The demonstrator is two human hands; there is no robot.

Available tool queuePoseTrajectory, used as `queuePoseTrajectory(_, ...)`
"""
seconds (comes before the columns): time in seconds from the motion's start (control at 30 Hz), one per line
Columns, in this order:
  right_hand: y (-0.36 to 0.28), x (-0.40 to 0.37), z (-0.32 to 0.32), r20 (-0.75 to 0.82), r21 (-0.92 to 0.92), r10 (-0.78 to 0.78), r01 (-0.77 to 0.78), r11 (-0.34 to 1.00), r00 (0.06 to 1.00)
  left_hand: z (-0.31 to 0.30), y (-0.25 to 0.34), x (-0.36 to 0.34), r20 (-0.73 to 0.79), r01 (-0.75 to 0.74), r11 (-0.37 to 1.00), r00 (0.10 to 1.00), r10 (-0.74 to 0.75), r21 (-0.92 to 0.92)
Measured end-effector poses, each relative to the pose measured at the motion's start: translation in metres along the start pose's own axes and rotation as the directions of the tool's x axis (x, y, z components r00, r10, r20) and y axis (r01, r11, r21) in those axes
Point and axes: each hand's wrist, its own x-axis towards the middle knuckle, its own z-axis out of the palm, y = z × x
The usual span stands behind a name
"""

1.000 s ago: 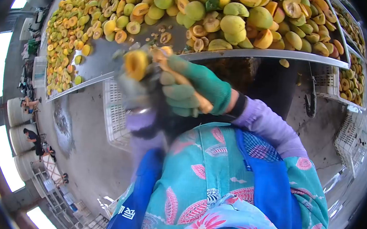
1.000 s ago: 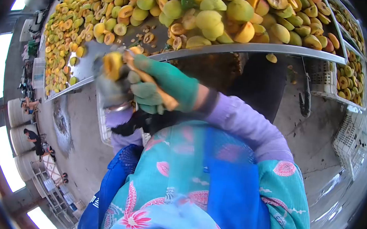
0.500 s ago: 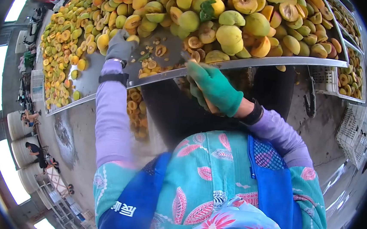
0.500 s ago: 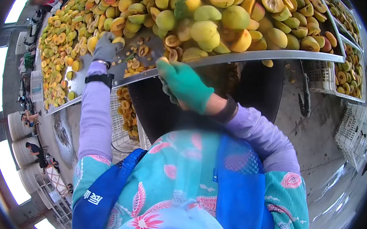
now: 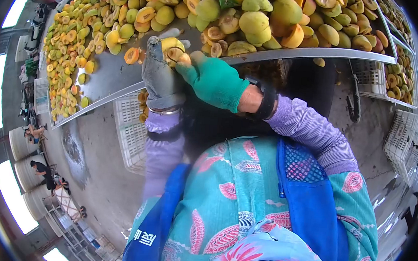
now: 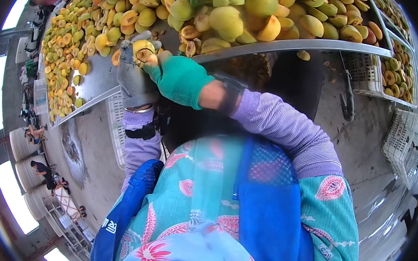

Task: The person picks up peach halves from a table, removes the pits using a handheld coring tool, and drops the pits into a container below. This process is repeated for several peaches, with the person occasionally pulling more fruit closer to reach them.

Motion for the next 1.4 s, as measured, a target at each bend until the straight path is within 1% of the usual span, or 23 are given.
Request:
queuePoseTrajectory(0.03, 0.000, -0.001, 0.000, 0.022, 0.004, 0.023, -0.023, 1.000, 0.999, 0.003, 0.002, 0.000, -0.007, -0.039, 0.998, 0.999, 0.040, 0.039)
queuePoseTrajectory(0.13, 0.008, 0.001, 0.008, 0.001, 0.037, -0.128, 0.128, 0.991, 0.992, 0.004, 0.000, -0.003, -0.023, -0.118, 0.991, 0.993, 0.119, 0.066)
queuePoseTrajectory(0.23, -0.001, -0.005, 0.007, 0.015, 0.147, 0.049, -0.051, 0.988, 0.999, 0.009, 0.000, -0.008, -0.045, -0.240, 0.957, 0.967, 0.250, 0.160)
queuePoseTrajectory(0.3, -0.002, -0.008, 0.012, -0.042, 0.197, 0.089, -0.079, 0.977, 0.995, 0.017, 0.001, -0.011, -0.052, -0.297, 0.932, 0.948, 0.314, 0.208)
queuePoseTrajectory(0.43, -0.003, -0.007, 0.013, -0.033, 0.277, 0.161, -0.146, 0.950, 0.986, 0.019, -0.001, -0.008, -0.047, -0.280, 0.943, 0.955, 0.292, 0.179)
queuePoseTrajectory(0.53, 0.003, -0.007, 0.025, -0.169, 0.342, 0.088, -0.026, 0.939, 0.982, 0.016, -0.003, -0.001, -0.011, -0.265, 0.938, 0.962, 0.274, 0.222)
queuePoseTrajectory(0.57, 0.005, -0.008, 0.024, -0.071, 0.423, 0.140, -0.098, 0.901, 0.988, 0.015, -0.004, -0.001, 0.003, -0.266, 0.931, 0.962, 0.274, 0.250)
queuePoseTrajectory(0.67, 0.008, -0.007, 0.016, 0.146, 0.598, 0.194, -0.242, 0.764, 0.970, 0.014, -0.003, 0.001, 0.050, -0.298, 0.856, 0.951, 0.306, 0.423)
queuePoseTrajectory(0.7, 0.010, -0.004, 0.014, 0.161, 0.641, 0.173, -0.236, 0.730, 0.972, 0.015, 0.001, 0.002, 0.156, -0.329, 0.852, 0.944, 0.290, 0.408)
queuePoseTrajectory(0.77, 0.009, -0.006, 0.006, 0.286, 0.682, 0.224, -0.362, 0.636, 0.932, 0.016, 0.016, 0.004, 0.351, -0.383, 0.847, 0.901, 0.254, 0.369)
queuePoseTrajectory(0.8, -0.010, -0.007, -0.013, 0.398, 0.665, 0.281, -0.486, 0.567, 0.873, 0.014, 0.020, 0.007, 0.318, -0.218, 0.931, 0.940, 0.121, 0.292)
queuePoseTrajectory(0.83, -0.020, -0.006, -0.022, 0.502, 0.634, 0.325, -0.596, 0.492, 0.802, 0.015, 0.021, 0.010, 0.258, -0.181, 0.931, 0.961, 0.099, 0.317)
queuePoseTrajectory(0.87, -0.019, -0.001, -0.009, 0.607, 0.699, 0.272, -0.664, 0.265, 0.747, 0.017, 0.021, 0.011, 0.200, -0.139, 0.929, 0.977, 0.072, 0.343)
queuePoseTrajectory(0.9, -0.014, -0.001, -0.006, 0.646, 0.739, 0.164, -0.665, 0.107, 0.745, 0.018, 0.022, 0.013, 0.145, -0.095, 0.925, 0.988, 0.045, 0.367)
queuePoseTrajectory(0.97, -0.006, -0.001, -0.006, 0.662, 0.724, -0.061, -0.659, -0.204, 0.747, 0.016, 0.019, 0.020, 0.200, -0.091, 0.956, 0.979, 0.035, 0.279)
queuePoseTrajectory(1.0, -0.009, -0.001, -0.009, 0.647, 0.754, -0.029, -0.646, -0.119, 0.762, 0.016, 0.017, 0.020, 0.206, -0.071, 0.964, 0.978, 0.018, 0.255)
queuePoseTrajectory(1.1, -0.033, -0.009, -0.014, 0.383, 0.737, 0.315, -0.493, 0.463, 0.868, 0.021, 0.020, 0.019, 0.256, -0.095, 0.958, 0.966, 0.023, 0.272)
queuePoseTrajectory(1.13, -0.035, -0.008, -0.018, 0.445, 0.752, 0.334, -0.549, 0.363, 0.831, 0.023, 0.020, 0.017, 0.277, -0.113, 0.951, 0.960, 0.029, 0.289)
queuePoseTrajectory(1.23, -0.021, -0.003, -0.027, 0.730, 0.670, -0.009, -0.719, -0.186, 0.683, 0.020, 0.016, 0.016, 0.338, -0.050, 0.978, 0.941, -0.021, 0.202)
queuePoseTrajectory(1.27, -0.023, -0.004, -0.028, 0.706, 0.708, 0.016, -0.704, -0.043, 0.709, 0.016, 0.015, 0.018, 0.360, -0.016, 0.988, 0.932, -0.041, 0.155)
queuePoseTrajectory(1.33, -0.019, -0.002, -0.029, 0.712, 0.689, -0.113, -0.720, -0.079, 0.694, 0.012, 0.010, 0.029, 0.328, -0.234, 0.905, 0.938, 0.114, 0.355)
queuePoseTrajectory(1.37, -0.015, 0.001, -0.028, 0.708, 0.678, -0.177, -0.729, -0.101, 0.683, 0.009, 0.010, 0.024, 0.308, 0.007, 0.994, 0.951, -0.042, 0.113)
queuePoseTrajectory(1.4, 0.003, 0.006, -0.015, 0.596, 0.519, -0.513, -0.784, -0.340, 0.617, 0.021, 0.024, 0.012, 0.279, 0.244, 0.959, 0.940, -0.197, -0.146)
